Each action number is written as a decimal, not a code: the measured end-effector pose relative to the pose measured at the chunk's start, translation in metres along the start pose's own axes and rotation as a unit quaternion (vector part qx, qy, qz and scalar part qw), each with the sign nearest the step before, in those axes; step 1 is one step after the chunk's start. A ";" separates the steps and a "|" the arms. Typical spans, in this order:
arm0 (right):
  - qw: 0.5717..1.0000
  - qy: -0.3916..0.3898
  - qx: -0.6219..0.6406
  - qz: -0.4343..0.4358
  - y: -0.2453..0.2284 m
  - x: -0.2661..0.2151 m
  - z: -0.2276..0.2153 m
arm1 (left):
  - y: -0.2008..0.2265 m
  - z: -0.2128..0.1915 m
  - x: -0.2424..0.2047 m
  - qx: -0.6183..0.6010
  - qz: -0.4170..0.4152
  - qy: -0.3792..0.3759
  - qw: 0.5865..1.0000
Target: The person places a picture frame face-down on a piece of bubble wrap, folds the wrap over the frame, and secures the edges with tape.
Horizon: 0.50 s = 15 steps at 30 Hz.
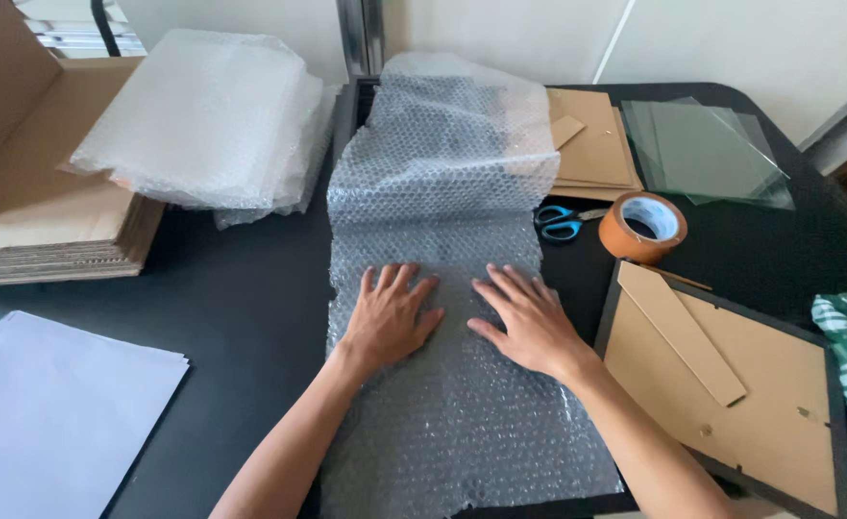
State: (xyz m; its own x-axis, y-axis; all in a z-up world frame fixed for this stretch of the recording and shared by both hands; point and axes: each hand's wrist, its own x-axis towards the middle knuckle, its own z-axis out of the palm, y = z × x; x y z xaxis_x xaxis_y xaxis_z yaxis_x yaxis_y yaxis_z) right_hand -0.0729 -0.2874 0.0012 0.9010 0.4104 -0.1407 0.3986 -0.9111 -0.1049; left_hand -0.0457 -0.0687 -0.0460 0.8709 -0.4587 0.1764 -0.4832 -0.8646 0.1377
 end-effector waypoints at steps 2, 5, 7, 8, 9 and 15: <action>0.993 0.110 0.044 -0.004 0.013 -0.011 0.002 | 0.000 0.006 0.003 0.013 0.001 0.027 1.000; 0.960 0.272 0.070 -0.009 0.049 -0.036 0.007 | 0.011 0.001 0.001 0.058 0.033 0.066 0.996; 0.951 0.295 0.078 0.052 0.068 -0.063 -0.002 | 0.033 -0.004 0.005 0.050 0.076 0.074 0.993; 0.940 0.317 0.085 0.091 0.077 -0.079 -0.005 | 0.045 -0.006 0.006 0.047 0.100 0.088 0.990; 0.938 0.315 0.085 0.119 0.089 -0.097 -0.004 | 0.064 -0.004 0.012 0.036 0.123 0.079 0.989; 0.846 0.393 -0.024 0.359 0.153 -0.205 0.016 | 0.163 0.018 0.051 -0.131 0.135 0.040 0.981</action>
State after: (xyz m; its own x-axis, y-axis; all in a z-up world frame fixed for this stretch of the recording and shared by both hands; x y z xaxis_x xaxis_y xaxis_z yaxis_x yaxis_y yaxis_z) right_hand -0.1994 -0.5100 -0.0016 0.7414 -0.3841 0.5502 -0.3100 -0.9233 -0.2269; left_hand -0.0785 -0.2363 -0.0320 0.7028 -0.6380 0.3147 -0.7114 -0.6258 0.3200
